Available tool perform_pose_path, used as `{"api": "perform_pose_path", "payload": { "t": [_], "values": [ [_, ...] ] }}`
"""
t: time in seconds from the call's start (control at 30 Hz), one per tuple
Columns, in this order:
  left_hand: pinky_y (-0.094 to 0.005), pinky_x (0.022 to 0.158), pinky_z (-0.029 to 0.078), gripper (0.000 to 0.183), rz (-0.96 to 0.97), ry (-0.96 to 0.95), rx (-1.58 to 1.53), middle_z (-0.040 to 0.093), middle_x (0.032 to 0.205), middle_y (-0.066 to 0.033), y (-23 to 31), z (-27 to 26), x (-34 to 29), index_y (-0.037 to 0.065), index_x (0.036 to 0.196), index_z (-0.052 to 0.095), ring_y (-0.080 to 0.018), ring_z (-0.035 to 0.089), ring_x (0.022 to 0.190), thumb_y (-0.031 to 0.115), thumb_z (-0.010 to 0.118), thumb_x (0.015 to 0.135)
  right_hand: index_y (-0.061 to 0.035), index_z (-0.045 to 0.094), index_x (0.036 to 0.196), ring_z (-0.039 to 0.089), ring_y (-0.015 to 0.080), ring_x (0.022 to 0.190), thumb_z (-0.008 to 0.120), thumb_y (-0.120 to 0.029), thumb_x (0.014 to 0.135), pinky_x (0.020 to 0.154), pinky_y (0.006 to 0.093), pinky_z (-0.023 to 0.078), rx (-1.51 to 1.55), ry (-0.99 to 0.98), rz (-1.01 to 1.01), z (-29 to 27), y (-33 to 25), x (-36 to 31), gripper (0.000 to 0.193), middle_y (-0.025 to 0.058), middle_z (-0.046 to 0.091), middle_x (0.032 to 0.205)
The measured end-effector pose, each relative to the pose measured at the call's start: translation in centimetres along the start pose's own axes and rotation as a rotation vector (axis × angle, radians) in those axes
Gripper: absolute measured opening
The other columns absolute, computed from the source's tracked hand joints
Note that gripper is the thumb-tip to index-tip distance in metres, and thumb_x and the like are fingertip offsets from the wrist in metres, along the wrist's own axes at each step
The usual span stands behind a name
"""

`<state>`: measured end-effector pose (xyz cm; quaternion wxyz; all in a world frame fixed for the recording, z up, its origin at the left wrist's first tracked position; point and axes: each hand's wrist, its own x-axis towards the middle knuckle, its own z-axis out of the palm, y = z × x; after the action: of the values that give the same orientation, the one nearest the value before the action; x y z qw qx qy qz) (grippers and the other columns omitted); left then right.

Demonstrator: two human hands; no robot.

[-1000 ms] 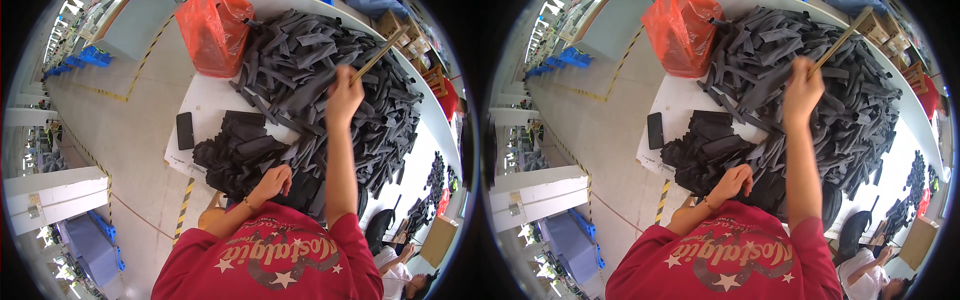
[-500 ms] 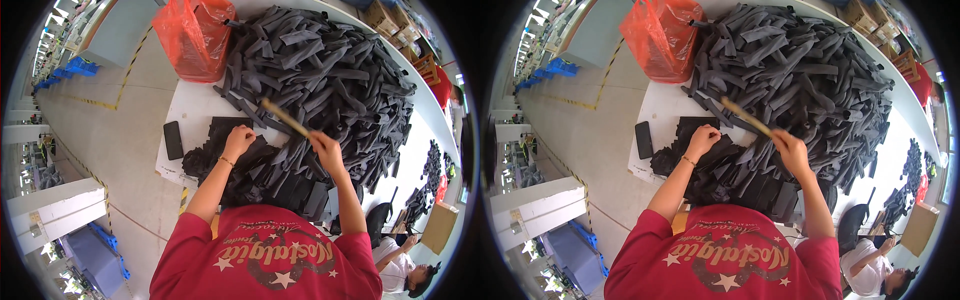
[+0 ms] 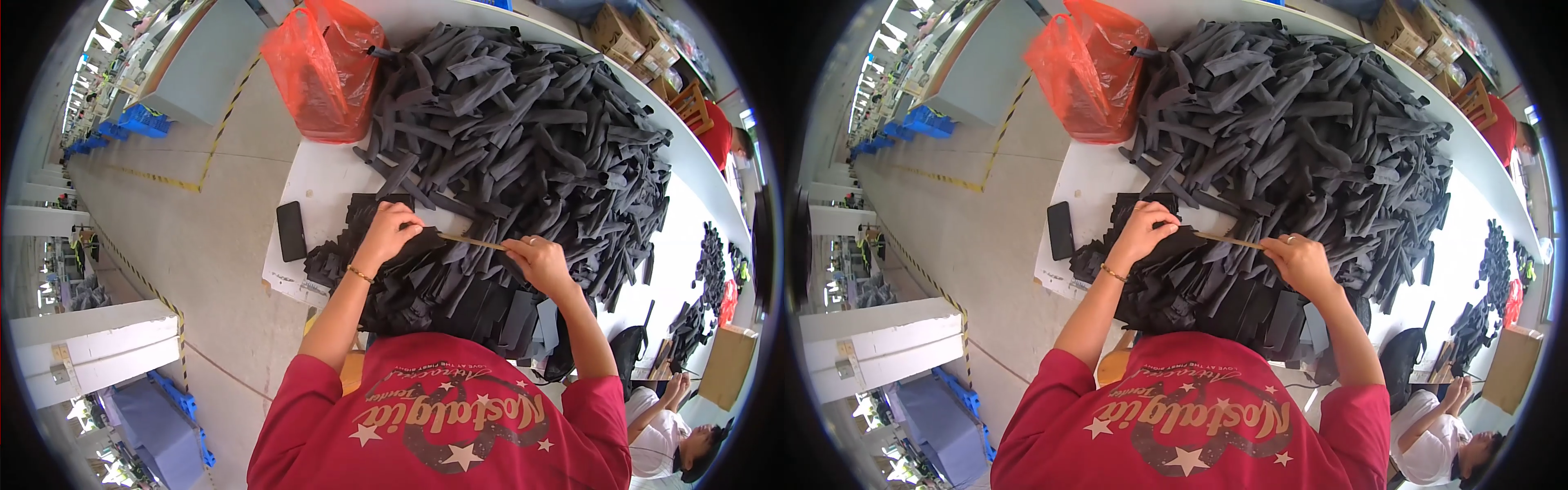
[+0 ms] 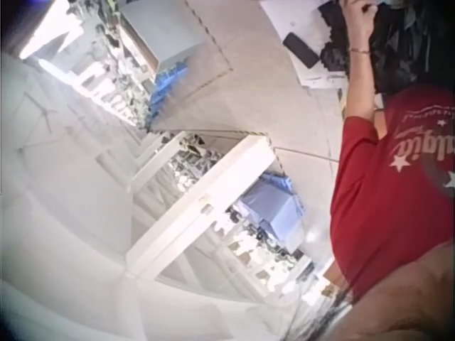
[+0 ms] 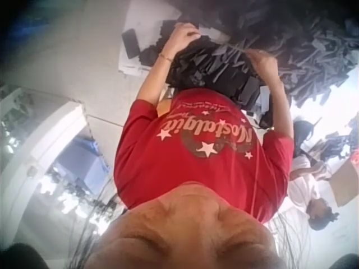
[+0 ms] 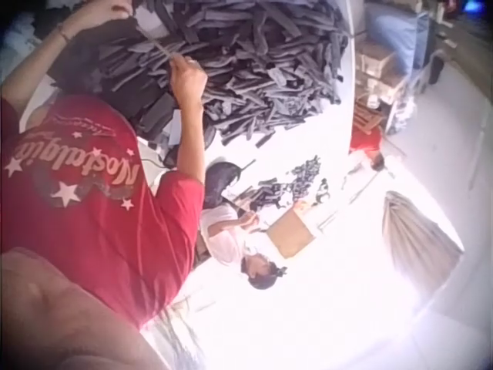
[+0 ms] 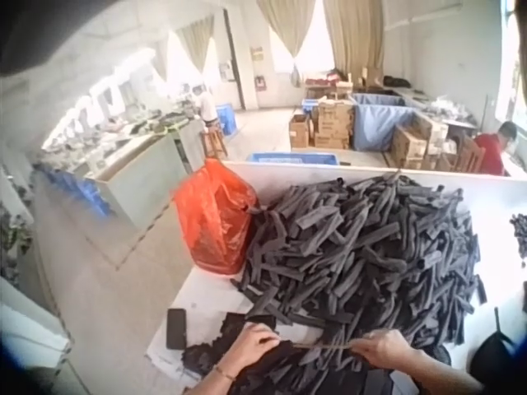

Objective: Measuring and sorting black foam components using a wooden ruler at a factory workbench.

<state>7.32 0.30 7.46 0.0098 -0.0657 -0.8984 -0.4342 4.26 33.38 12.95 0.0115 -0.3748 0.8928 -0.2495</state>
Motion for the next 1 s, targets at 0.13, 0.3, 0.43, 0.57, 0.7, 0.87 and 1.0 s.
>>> {"api": "perform_pose_path", "payload": {
  "t": [0.13, 0.3, 0.43, 0.57, 0.7, 0.87, 1.0],
  "values": [
    [-0.0365, 0.091, 0.039, 0.01, 0.21, -0.014, 0.028, 0.062, 0.094, -0.0031, 5.5, 1.4, -0.4, 0.012, 0.084, 0.072, -0.0264, 0.051, 0.099, 0.017, 0.073, 0.076, -0.0069, 0.059, 0.122, 0.06, 0.0234, 0.057, 0.062, -0.009, 0.088, 0.056, 0.0336, 0.049, 0.364, 0.014, 0.137, 4.4, -3.1, 1.7, 0.035, 0.0111, 0.066, 0.077],
    [-0.042, 0.095, 0.043, 0.041, -0.047, 0.81, -0.4, 0.054, 0.119, -0.0118, 8.3, 1.0, -4.1, 0.004, 0.116, 0.057, -0.0273, 0.05, 0.113, 0.017, 0.073, 0.081, -0.0006, 0.06, 0.117, 0.052, 0.0089, 0.065, 0.06, -0.004, 0.089, 0.06, 0.0264, 0.045, 0.831, -0.019, 0.384, 8.3, -7.5, 1.0, 0.028, 0.0065, 0.057, 0.071],
    [-0.0416, 0.087, 0.053, 0.031, -0.411, 0.46, -1.779, 0.064, 0.099, -0.0112, 3.6, 4.5, -5.9, 0.004, 0.113, 0.06, -0.0264, 0.065, 0.093, 0.023, 0.067, 0.09, -0.0002, 0.059, 0.116, 0.061, 0.0218, 0.066, 0.06, -0.003, 0.089, 0.06, 0.0327, 0.047, 0.761, 0.051, 0.348, 11.3, -11.0, 0.8, 0.028, 0.0163, 0.061, 0.076],
    [-0.0392, 0.076, 0.056, 0.022, -0.533, 0.709, -1.709, 0.065, 0.077, -0.0059, 5.5, 4.8, -5.7, 0.005, 0.098, 0.066, -0.0218, 0.066, 0.072, 0.025, 0.068, 0.09, -0.0001, 0.058, 0.108, 0.063, 0.0407, 0.076, 0.058, -0.004, 0.089, 0.064, 0.0422, 0.049, 0.661, 0.24, 0.38, 12.6, -13.8, 1.4, 0.019, 0.023, 0.063, 0.083],
    [-0.0334, 0.059, 0.053, 0.019, -0.615, 0.828, -1.634, 0.062, 0.074, -0.005, 5.9, 3.0, -5.2, 0.005, 0.094, 0.065, -0.0166, 0.059, 0.06, 0.023, 0.069, 0.089, 0.0004, 0.058, 0.097, 0.062, 0.0419, 0.07, 0.059, -0.009, 0.091, 0.058, 0.0441, 0.048, 0.59, 0.147, 0.412, 12.8, -14.6, -1.3, 0.01, 0.0236, 0.062, 0.076],
    [-0.0204, 0.042, 0.038, 0.021, -0.698, 0.891, -1.437, 0.059, 0.066, -0.0029, 4.3, 2.4, -5.1, 0.005, 0.088, 0.063, -0.0087, 0.048, 0.046, 0.024, 0.07, 0.088, 0.0014, 0.059, 0.095, 0.061, 0.0399, 0.065, 0.06, -0.008, 0.091, 0.055, 0.0413, 0.047, 0.569, 0.067, 0.328, 12.1, -13.7, -5.3, 0.011, 0.0232, 0.06, 0.072],
    [-0.0217, 0.036, 0.021, 0.026, -0.697, 0.811, -1.463, 0.045, 0.052, 0.0027, 4.8, 2.7, -5.3, 0.003, 0.094, 0.062, -0.0059, 0.033, 0.037, 0.028, 0.069, 0.089, 0.0006, 0.058, 0.094, 0.062, 0.0393, 0.065, 0.061, -0.009, 0.09, 0.055, 0.0431, 0.047, 0.686, -0.083, 0.397, 7.8, -13.9, -8.2, 0.011, 0.0235, 0.06, 0.07]
  ]
}}
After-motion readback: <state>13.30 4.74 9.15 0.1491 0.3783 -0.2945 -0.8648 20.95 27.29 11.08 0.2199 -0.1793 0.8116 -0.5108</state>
